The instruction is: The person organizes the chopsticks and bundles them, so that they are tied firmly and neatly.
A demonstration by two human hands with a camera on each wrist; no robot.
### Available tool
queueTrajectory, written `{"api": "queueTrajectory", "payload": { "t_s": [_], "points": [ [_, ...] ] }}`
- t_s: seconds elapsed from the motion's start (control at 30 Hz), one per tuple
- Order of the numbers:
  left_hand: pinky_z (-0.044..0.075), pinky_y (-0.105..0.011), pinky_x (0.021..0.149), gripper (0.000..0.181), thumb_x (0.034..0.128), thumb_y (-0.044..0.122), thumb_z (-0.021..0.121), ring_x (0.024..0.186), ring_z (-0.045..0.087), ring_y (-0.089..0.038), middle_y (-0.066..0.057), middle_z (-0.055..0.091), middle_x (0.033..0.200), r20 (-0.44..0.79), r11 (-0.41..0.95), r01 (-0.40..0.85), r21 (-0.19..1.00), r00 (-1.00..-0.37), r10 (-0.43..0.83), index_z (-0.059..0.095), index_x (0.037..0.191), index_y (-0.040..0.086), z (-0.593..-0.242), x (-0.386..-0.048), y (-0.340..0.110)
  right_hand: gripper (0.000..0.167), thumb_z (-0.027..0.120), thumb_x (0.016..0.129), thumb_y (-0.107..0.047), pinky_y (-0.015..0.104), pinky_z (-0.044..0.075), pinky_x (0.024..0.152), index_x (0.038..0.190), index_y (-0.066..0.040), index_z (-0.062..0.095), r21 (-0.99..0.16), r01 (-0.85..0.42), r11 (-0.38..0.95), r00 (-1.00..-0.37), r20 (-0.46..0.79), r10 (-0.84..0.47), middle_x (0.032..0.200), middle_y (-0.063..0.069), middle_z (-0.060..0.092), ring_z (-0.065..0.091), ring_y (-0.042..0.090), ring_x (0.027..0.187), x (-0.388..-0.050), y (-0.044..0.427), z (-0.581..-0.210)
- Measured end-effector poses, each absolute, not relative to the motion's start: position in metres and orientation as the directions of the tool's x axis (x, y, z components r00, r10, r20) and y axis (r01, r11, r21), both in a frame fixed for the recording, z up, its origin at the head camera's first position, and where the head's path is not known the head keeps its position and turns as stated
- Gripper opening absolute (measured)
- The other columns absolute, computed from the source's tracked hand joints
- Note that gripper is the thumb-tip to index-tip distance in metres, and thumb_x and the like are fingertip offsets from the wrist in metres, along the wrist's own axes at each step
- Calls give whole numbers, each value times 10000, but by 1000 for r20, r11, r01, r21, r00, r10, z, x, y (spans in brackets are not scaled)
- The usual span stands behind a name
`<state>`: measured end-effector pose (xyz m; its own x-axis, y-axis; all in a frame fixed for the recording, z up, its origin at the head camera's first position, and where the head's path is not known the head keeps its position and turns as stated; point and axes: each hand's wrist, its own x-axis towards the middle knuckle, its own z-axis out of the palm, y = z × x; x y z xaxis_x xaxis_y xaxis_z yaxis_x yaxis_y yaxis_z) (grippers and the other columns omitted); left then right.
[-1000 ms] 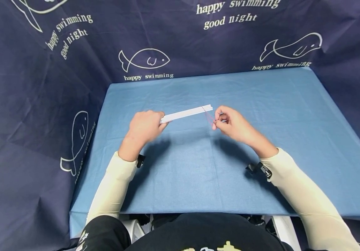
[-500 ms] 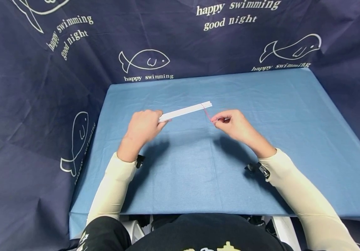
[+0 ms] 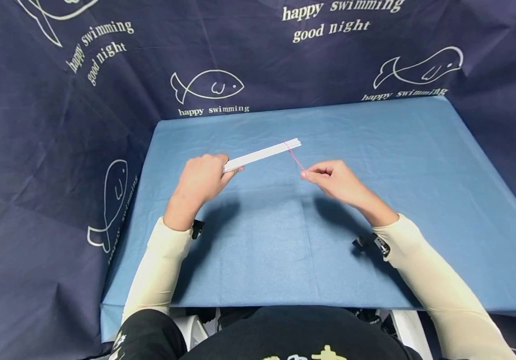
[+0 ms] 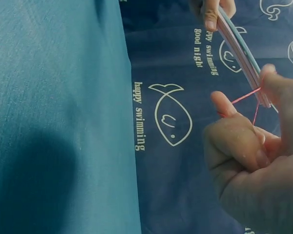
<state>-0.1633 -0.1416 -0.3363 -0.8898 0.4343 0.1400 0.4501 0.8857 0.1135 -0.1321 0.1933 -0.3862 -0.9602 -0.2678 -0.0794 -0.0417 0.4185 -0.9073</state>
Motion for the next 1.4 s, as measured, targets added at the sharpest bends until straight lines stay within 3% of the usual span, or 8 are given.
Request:
{"api": "queueTrajectory", "payload": {
  "t_s": [0.2, 0.43, 0.53, 0.83, 1.0, 1.13, 1.3, 1.4],
  "points": [
    [509, -482, 614, 451, 1015, 550, 639, 637, 586, -281, -16, 543, 672, 51, 862, 498, 92, -867, 495, 602, 811, 149, -342, -164, -140, 448, 475, 1132, -322, 218, 231, 471, 1224, 57, 696, -951, -47, 307, -877, -108, -469, 560, -91, 335, 305, 40, 485, -130, 199, -382],
    [528, -467, 656, 467, 1031, 558, 606, 664, 615, -252, -8, 565, 663, -5, 795, 597, 108, -799, 601, 610, 818, 143, -351, -161, -137, 739, 325, 1139, -492, 264, 121, 467, 1180, 190, 604, -990, -18, 143, -798, -73, -599, 671, -60, 300, 231, 59, 543, -133, 205, -378],
    [514, -448, 629, 484, 1027, 573, 605, 635, 596, -229, 3, 543, 642, 17, 772, 625, 111, -778, 628, 595, 792, 150, -353, -159, -135, 782, 328, 1115, -583, 301, 100, 453, 1137, 133, 641, -996, 6, 85, -771, -59, -634, 672, -43, 286, 187, 110, 546, -136, 206, -379],
    [466, -400, 562, 458, 1007, 552, 651, 566, 500, -180, 49, 454, 602, 102, 720, 685, 108, -728, 678, 584, 752, 177, -351, -155, -129, 745, 242, 1124, -587, 328, 84, 393, 1014, -58, 754, -1000, 3, 3, -719, -5, -695, 607, 29, 247, 138, 212, 494, -146, 204, -383],
    [474, -408, 563, 433, 999, 551, 660, 567, 513, -172, 53, 483, 610, 111, 684, 717, 132, -697, 709, 612, 775, 184, -350, -154, -124, 568, 332, 1128, -334, 399, 79, 399, 878, -4, 721, -1000, -9, 9, -732, 0, -682, 545, 30, 350, 161, 264, 461, -148, 196, -384],
    [475, -405, 564, 430, 1000, 550, 661, 570, 518, -169, 51, 493, 612, 125, 677, 722, 142, -691, 712, 627, 788, 178, -351, -156, -122, 467, 294, 1035, -164, 384, 93, 404, 805, -21, 675, -999, 26, -32, -709, 4, -705, 552, -8, 412, 149, 243, 472, -149, 189, -386],
    [472, -407, 562, 445, 995, 546, 673, 569, 524, -185, 43, 496, 603, 156, 689, 715, 119, -699, 698, 608, 765, 170, -350, -158, -127, 559, 163, 964, -143, 274, 213, 460, 919, -71, 715, -980, 177, -92, -656, -47, -753, 724, -36, 548, 174, 183, 558, -149, 189, -392],
    [475, -422, 560, 452, 984, 541, 691, 565, 543, -208, 26, 515, 596, 177, 697, 711, 99, -701, 690, 601, 754, 162, -348, -160, -131, 595, 113, 954, -164, 249, 293, 531, 1014, -44, 692, -964, 253, -75, -617, -102, -780, 781, -26, 517, 195, 187, 606, -151, 190, -394]
  ]
}}
